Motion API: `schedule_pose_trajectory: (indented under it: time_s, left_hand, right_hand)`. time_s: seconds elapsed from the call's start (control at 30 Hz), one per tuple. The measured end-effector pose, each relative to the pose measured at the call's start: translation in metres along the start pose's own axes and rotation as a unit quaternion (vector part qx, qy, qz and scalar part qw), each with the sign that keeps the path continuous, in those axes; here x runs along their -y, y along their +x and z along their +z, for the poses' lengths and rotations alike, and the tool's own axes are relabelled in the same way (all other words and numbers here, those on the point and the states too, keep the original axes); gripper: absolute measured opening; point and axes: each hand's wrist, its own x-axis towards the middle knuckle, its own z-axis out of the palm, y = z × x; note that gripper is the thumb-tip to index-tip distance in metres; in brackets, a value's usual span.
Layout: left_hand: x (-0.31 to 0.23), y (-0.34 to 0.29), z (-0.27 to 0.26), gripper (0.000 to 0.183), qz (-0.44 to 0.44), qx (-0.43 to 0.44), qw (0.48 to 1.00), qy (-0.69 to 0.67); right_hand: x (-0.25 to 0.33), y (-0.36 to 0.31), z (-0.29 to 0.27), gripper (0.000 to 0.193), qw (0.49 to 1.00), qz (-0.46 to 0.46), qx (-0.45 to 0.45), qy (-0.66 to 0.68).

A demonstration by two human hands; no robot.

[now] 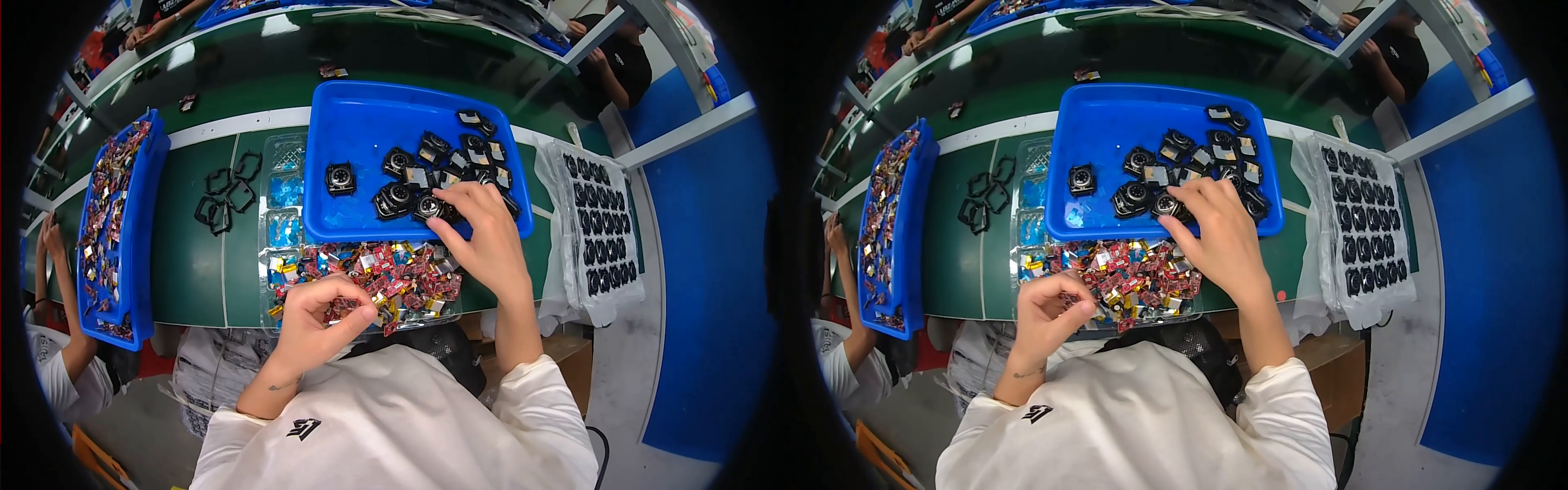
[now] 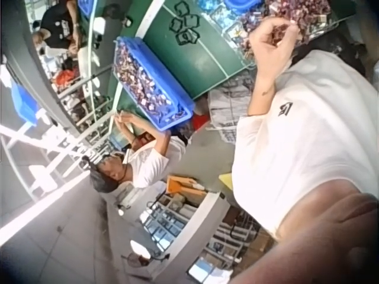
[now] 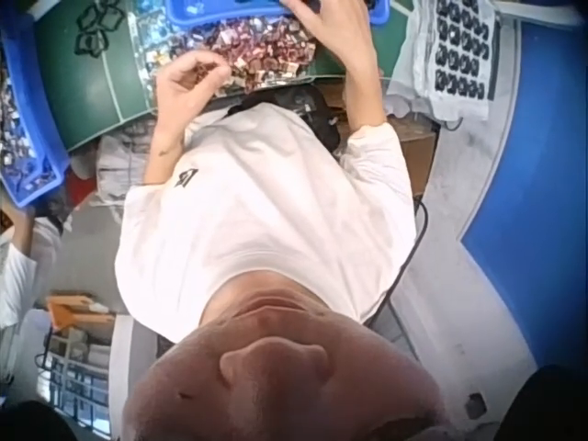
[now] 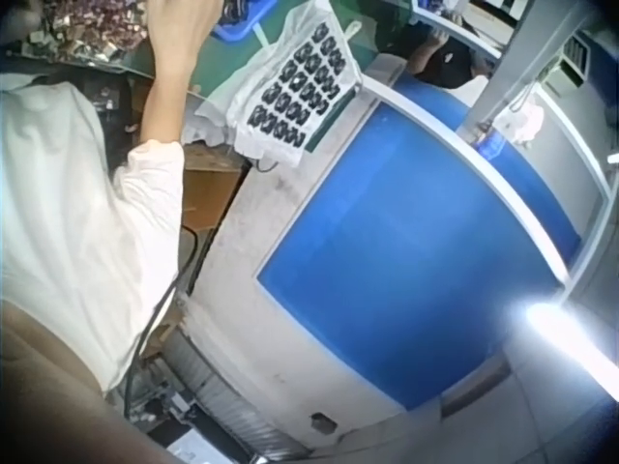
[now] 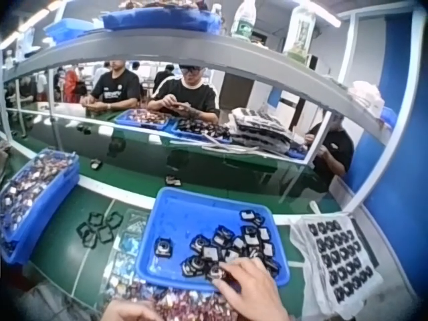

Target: Assembling small electronic camera modules at a factory production line workstation.

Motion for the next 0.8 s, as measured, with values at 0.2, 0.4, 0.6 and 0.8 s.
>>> schedule_pose_trajectory:
  time_s: [0.2, 0.4, 0.6, 0.8]
  left_hand:
    - [0.000, -0.002, 0.000, 0.004, 0.008, -0.003, 1.000, 0.025]
    - [0.000, -0.004, -0.002, 0.005, -0.004, -0.012, 1.000, 0.007]
    - [-0.002, -0.002, 0.000, 0.004, -0.021, -0.016, 1.000, -0.001]
    - [0.000, -0.004, 0.001, 0.004, -0.024, -0.013, 1.000, 0.006]
  right_hand:
    - [0.003, 0.008, 0.009, 0.034, 0.994, 0.067, 0.018, -0.087]
    - [0.006, 0.006, 0.006, 0.036, 0.992, 0.110, 0.009, -0.068]
    - [0.000, 0.013, 0.007, 0.041, 0.994, 0.075, 0.035, -0.072]
    - [-0.006, 0.010, 0.007, 0.035, 0.994, 0.061, 0.041, -0.081]
